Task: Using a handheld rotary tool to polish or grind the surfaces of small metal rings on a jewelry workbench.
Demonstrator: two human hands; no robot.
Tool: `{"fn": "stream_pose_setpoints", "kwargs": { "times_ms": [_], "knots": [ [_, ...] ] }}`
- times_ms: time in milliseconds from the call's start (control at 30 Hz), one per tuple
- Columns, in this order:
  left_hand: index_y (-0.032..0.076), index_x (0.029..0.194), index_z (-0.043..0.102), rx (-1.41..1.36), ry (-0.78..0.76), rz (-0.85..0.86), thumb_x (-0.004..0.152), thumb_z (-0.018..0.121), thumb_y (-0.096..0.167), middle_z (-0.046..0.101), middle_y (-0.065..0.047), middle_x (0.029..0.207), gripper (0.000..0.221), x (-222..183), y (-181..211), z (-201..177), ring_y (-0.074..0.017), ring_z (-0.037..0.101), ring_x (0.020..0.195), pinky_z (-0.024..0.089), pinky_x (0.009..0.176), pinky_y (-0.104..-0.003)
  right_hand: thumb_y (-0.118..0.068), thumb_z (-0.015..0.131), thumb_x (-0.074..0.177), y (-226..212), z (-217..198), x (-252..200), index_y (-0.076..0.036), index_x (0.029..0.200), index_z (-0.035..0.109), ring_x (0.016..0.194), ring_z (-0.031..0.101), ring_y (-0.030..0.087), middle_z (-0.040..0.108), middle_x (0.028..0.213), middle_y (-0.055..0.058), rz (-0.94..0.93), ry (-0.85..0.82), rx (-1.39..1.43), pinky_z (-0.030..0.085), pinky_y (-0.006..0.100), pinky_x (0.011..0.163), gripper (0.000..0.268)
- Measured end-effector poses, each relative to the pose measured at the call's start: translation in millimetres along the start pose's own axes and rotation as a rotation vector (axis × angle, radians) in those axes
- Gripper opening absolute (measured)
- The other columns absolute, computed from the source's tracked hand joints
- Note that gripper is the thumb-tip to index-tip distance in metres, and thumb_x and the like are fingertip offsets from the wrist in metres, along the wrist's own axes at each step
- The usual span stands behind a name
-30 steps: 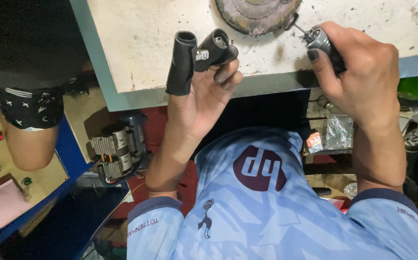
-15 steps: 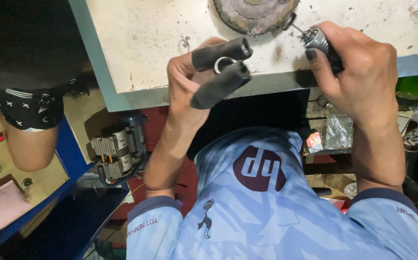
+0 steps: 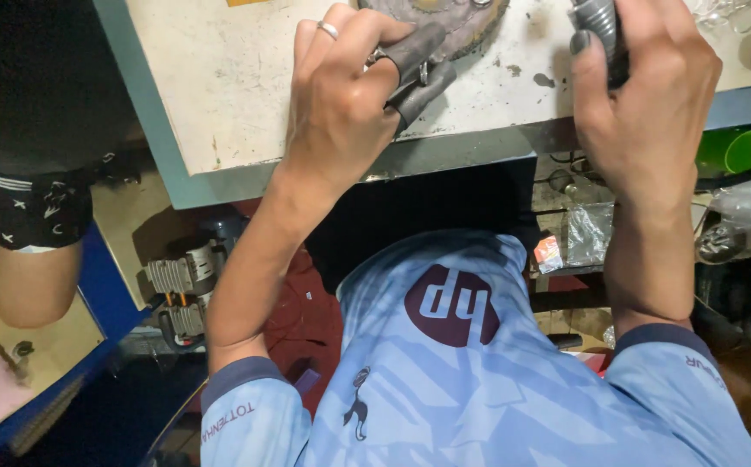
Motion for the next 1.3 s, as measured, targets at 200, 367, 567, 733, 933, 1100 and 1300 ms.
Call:
{"fn": "stream_pose_setpoints", "kwargs": {
  "times_ms": [200, 367, 567, 733, 933, 1100, 1300],
  "knots": [
    [-0.004, 0.065, 0.055, 0.035, -0.086, -0.076, 0.065, 0.072, -0.028, 0.067, -0.006, 0.103, 0.029, -2.4, -3.6, 6.7, -0.029, 0.051, 0.087, 0.032, 0.07, -0.04, -0.012, 0.073, 0.116, 7.5, 15.9, 15.2, 0.004, 0.112, 0.07, 0.079, 0.062, 0.043, 0.069, 0.098, 0.023, 0.098, -0.02, -0.148, 0.044, 0.05, 0.063, 0.017],
    [-0.004, 0.059, 0.051, 0.085, -0.113, -0.061, 0.057, 0.068, -0.027, 0.067, -0.008, 0.106, 0.028, -5.5, -2.4, 8.9, -0.0302, 0.053, 0.091, 0.032, 0.069, -0.04, -0.013, 0.075, 0.113, 4.9, 20.4, 20.8, 0.0, 0.112, 0.074, 0.075, 0.059, 0.043, 0.068, 0.093, 0.018, 0.076, 0.003, -0.17, 0.039, 0.048, 0.059, 0.013],
    [-0.004, 0.058, 0.051, 0.086, -0.114, -0.07, 0.056, 0.067, -0.027, 0.066, -0.007, 0.105, 0.028, -5.8, -1.7, 9.5, -0.0295, 0.052, 0.089, 0.033, 0.069, -0.04, -0.015, 0.074, 0.112, 6.1, 22.8, 20.9, 0.0, 0.111, 0.072, 0.073, 0.059, 0.042, 0.067, 0.092, 0.017, 0.064, -0.005, -0.213, 0.039, 0.048, 0.057, 0.015],
    [-0.005, 0.058, 0.051, 0.095, -0.12, -0.081, 0.053, 0.069, -0.026, 0.067, -0.007, 0.104, 0.029, -6.8, -2.9, 11.4, -0.0298, 0.053, 0.09, 0.034, 0.069, -0.04, -0.013, 0.073, 0.113, 3.7, 21.0, 19.6, 0.002, 0.117, 0.074, 0.074, 0.06, 0.043, 0.069, 0.095, 0.019, 0.053, 0.006, -0.204, 0.04, 0.047, 0.057, 0.016],
    [-0.005, 0.061, 0.054, 0.087, -0.101, -0.072, 0.057, 0.073, -0.026, 0.066, -0.007, 0.104, 0.029, -6.5, -2.7, 11.3, -0.0295, 0.052, 0.088, 0.034, 0.069, -0.04, -0.013, 0.073, 0.112, 4.0, 21.0, 19.2, 0.002, 0.116, 0.073, 0.077, 0.059, 0.046, 0.068, 0.099, 0.021, 0.072, -0.005, -0.214, 0.041, 0.05, 0.057, 0.016],
    [-0.004, 0.061, 0.048, 0.068, -0.078, -0.067, 0.051, 0.066, -0.027, 0.066, -0.008, 0.102, 0.031, -6.8, -3.2, 11.2, -0.0303, 0.05, 0.085, 0.031, 0.068, -0.041, -0.013, 0.074, 0.113, 4.5, 21.3, 18.4, 0.002, 0.112, 0.072, 0.075, 0.057, 0.044, 0.065, 0.096, 0.02, 0.06, 0.001, -0.232, 0.039, 0.048, 0.056, 0.014],
    [-0.004, 0.061, 0.05, 0.072, -0.06, -0.052, 0.057, 0.075, -0.027, 0.065, -0.009, 0.102, 0.034, -6.3, -2.2, 10.4, -0.0298, 0.051, 0.085, 0.032, 0.067, -0.04, -0.013, 0.073, 0.114, 4.7, 21.6, 18.0, 0.001, 0.11, 0.07, 0.073, 0.055, 0.043, 0.063, 0.094, 0.02, 0.065, -0.005, -0.235, 0.037, 0.048, 0.056, 0.015]
  ]
}}
Point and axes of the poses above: each hand's wrist, its own x-axis towards the middle knuckle, its own z-axis out of the palm, y = z × x, the point moved 3 cm from there along x, towards the middle knuckle
